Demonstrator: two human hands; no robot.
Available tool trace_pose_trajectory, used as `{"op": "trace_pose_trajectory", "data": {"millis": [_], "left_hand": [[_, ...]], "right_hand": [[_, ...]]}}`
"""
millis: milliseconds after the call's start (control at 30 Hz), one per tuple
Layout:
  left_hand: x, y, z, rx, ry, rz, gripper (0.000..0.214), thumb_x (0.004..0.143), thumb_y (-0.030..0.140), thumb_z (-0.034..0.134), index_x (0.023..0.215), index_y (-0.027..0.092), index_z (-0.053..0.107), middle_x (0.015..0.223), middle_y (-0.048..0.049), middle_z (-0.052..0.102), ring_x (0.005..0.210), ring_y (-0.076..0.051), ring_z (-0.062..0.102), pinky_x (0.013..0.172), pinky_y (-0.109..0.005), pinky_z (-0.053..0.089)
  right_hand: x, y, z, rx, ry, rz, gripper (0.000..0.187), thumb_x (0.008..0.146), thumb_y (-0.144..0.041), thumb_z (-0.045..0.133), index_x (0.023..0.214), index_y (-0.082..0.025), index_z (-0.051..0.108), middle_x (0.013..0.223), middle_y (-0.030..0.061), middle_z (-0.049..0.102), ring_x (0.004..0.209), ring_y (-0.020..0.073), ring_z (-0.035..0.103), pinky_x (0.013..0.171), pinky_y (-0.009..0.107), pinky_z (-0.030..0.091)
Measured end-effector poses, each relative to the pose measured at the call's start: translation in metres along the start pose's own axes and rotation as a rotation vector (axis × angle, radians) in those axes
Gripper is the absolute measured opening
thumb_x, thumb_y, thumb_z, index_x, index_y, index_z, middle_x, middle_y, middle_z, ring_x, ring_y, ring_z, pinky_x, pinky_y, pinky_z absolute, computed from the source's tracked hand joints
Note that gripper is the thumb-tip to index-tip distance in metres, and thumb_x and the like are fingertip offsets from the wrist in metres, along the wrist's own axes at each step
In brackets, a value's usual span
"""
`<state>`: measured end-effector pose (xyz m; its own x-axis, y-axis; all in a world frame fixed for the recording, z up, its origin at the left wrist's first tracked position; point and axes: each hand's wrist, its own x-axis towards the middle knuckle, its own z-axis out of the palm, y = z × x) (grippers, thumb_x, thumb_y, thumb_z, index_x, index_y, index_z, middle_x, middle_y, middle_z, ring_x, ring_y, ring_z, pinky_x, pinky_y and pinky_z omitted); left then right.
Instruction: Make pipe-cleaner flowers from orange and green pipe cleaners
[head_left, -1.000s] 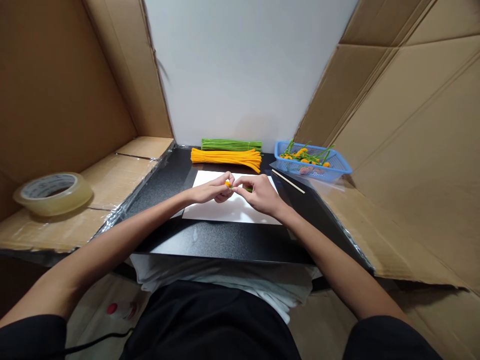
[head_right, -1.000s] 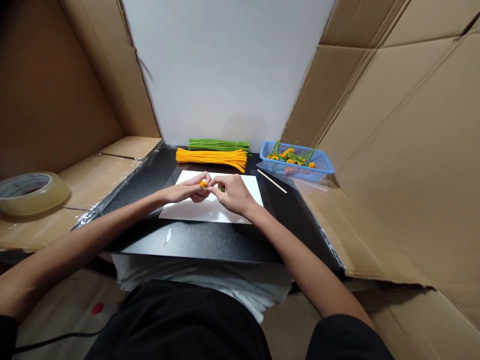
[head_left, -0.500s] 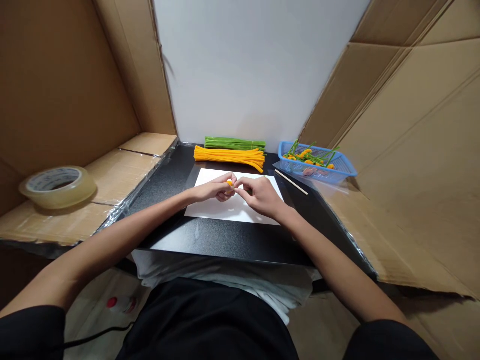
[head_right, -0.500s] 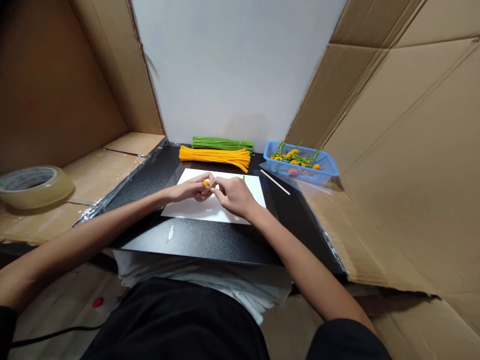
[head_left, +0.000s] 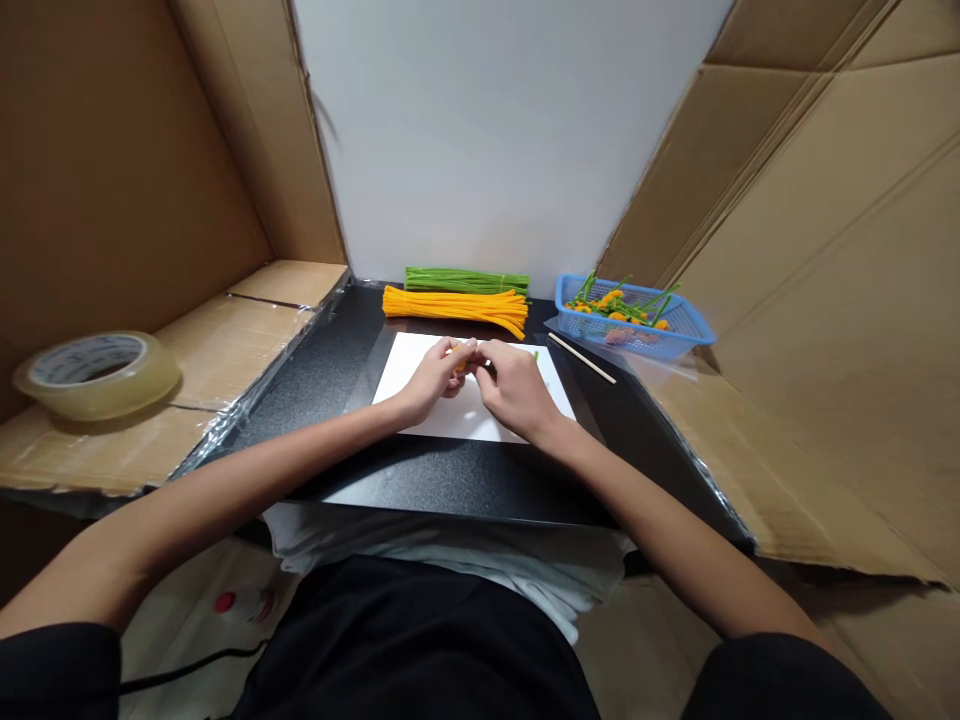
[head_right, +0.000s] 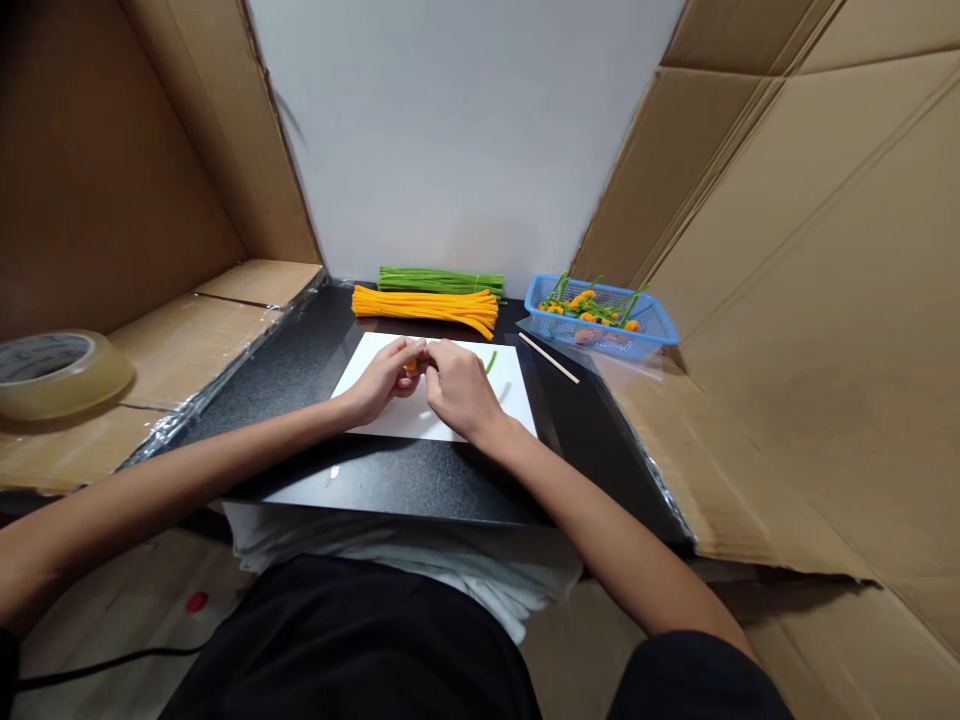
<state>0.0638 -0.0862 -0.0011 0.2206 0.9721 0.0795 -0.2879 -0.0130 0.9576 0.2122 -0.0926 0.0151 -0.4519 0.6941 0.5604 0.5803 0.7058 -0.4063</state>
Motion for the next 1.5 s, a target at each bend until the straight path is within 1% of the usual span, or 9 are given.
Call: {"op": "trace_pose_trajectory", "data": {"millis": [133, 333, 567, 800, 900, 1033, 1167, 1333, 1500], "left_hand": [[-0.003, -0.001, 0.003, 0.001, 0.002, 0.035, 0.055, 0.079, 0.065, 0.073, 0.081, 0.020, 0.042, 0.060, 0.0098, 0.035, 0.045, -0.003, 0.028, 0.044, -0.014, 0.019], [-0.005, 0.002, 0.000, 0.022, -0.112, 0.027, 0.057, 0.076, 0.065, 0.075, 0.082, 0.021, 0.040, 0.060, 0.0111, 0.033, 0.046, -0.002, 0.025, 0.044, -0.014, 0.020], [-0.004, 0.004, -0.004, 0.027, -0.202, -0.021, 0.050, 0.081, 0.057, 0.071, 0.079, 0.021, 0.036, 0.061, 0.0112, 0.030, 0.046, -0.002, 0.024, 0.045, -0.014, 0.019], [-0.002, 0.004, -0.008, 0.068, -0.251, -0.022, 0.045, 0.085, 0.056, 0.066, 0.081, 0.022, 0.036, 0.063, 0.0102, 0.032, 0.046, -0.003, 0.024, 0.046, -0.016, 0.020], [0.000, 0.002, -0.014, 0.172, -0.219, 0.059, 0.042, 0.091, 0.060, 0.058, 0.087, 0.022, 0.042, 0.066, 0.0078, 0.040, 0.050, -0.006, 0.034, 0.048, -0.017, 0.025], [0.001, 0.001, -0.023, 0.552, -0.164, 0.316, 0.039, 0.095, 0.057, 0.056, 0.110, 0.021, 0.052, 0.080, 0.0009, 0.056, 0.068, -0.012, 0.052, 0.058, -0.022, 0.039], [0.002, -0.002, -0.027, 0.859, -0.075, 0.541, 0.034, 0.103, 0.049, 0.045, 0.112, 0.018, 0.057, 0.087, -0.0030, 0.063, 0.073, -0.013, 0.057, 0.067, -0.026, 0.045], [0.005, -0.008, -0.031, 1.007, -0.106, 0.697, 0.035, 0.107, 0.040, 0.033, 0.119, 0.016, 0.056, 0.087, -0.0045, 0.067, 0.076, -0.014, 0.062, 0.072, -0.027, 0.047], [0.009, -0.010, -0.034, 1.022, -0.153, 0.743, 0.031, 0.107, 0.035, 0.032, 0.117, 0.016, 0.055, 0.087, -0.0048, 0.067, 0.075, -0.014, 0.061, 0.070, -0.027, 0.046]], "right_hand": [[-0.001, -0.002, 0.000, 0.019, 0.070, 0.026, 0.012, 0.087, -0.013, 0.053, 0.086, -0.018, 0.064, 0.083, 0.0061, 0.069, 0.071, 0.0179, 0.057, 0.069, 0.029, 0.039], [-0.002, -0.007, -0.005, 0.118, 0.102, 0.092, 0.018, 0.088, -0.019, 0.056, 0.073, -0.018, 0.065, 0.061, -0.0017, 0.058, 0.055, 0.0117, 0.046, 0.059, 0.026, 0.033], [-0.004, -0.004, -0.006, 0.073, 0.140, -0.042, 0.022, 0.088, -0.021, 0.056, 0.070, -0.017, 0.068, 0.060, -0.0016, 0.059, 0.054, 0.0098, 0.044, 0.060, 0.025, 0.034], [-0.004, -0.005, -0.004, 0.069, 0.175, -0.033, 0.024, 0.087, -0.021, 0.058, 0.066, -0.017, 0.069, 0.056, -0.0018, 0.059, 0.052, 0.0099, 0.044, 0.059, 0.025, 0.034], [-0.002, -0.001, -0.006, 0.098, 0.162, -0.009, 0.020, 0.088, -0.021, 0.059, 0.074, -0.017, 0.074, 0.065, 0.0006, 0.068, 0.056, 0.0117, 0.052, 0.061, 0.025, 0.037], [0.000, 0.005, -0.007, 0.156, 0.154, 0.036, 0.018, 0.088, -0.019, 0.062, 0.082, -0.019, 0.078, 0.077, 0.0020, 0.076, 0.066, 0.0138, 0.062, 0.067, 0.025, 0.042], [0.000, 0.004, -0.007, 0.205, 0.151, 0.102, 0.017, 0.088, -0.022, 0.064, 0.080, -0.018, 0.079, 0.068, 0.0002, 0.071, 0.061, 0.0124, 0.057, 0.065, 0.025, 0.040], [0.002, 0.000, -0.007, 0.206, 0.124, 0.140, 0.021, 0.087, -0.024, 0.064, 0.071, -0.018, 0.077, 0.057, -0.0027, 0.060, 0.054, 0.0101, 0.047, 0.059, 0.025, 0.034], [0.003, 0.003, -0.009, 0.226, 0.104, 0.168, 0.020, 0.084, -0.024, 0.064, 0.071, -0.016, 0.077, 0.057, -0.0018, 0.062, 0.054, 0.0100, 0.047, 0.056, 0.025, 0.032]]}}
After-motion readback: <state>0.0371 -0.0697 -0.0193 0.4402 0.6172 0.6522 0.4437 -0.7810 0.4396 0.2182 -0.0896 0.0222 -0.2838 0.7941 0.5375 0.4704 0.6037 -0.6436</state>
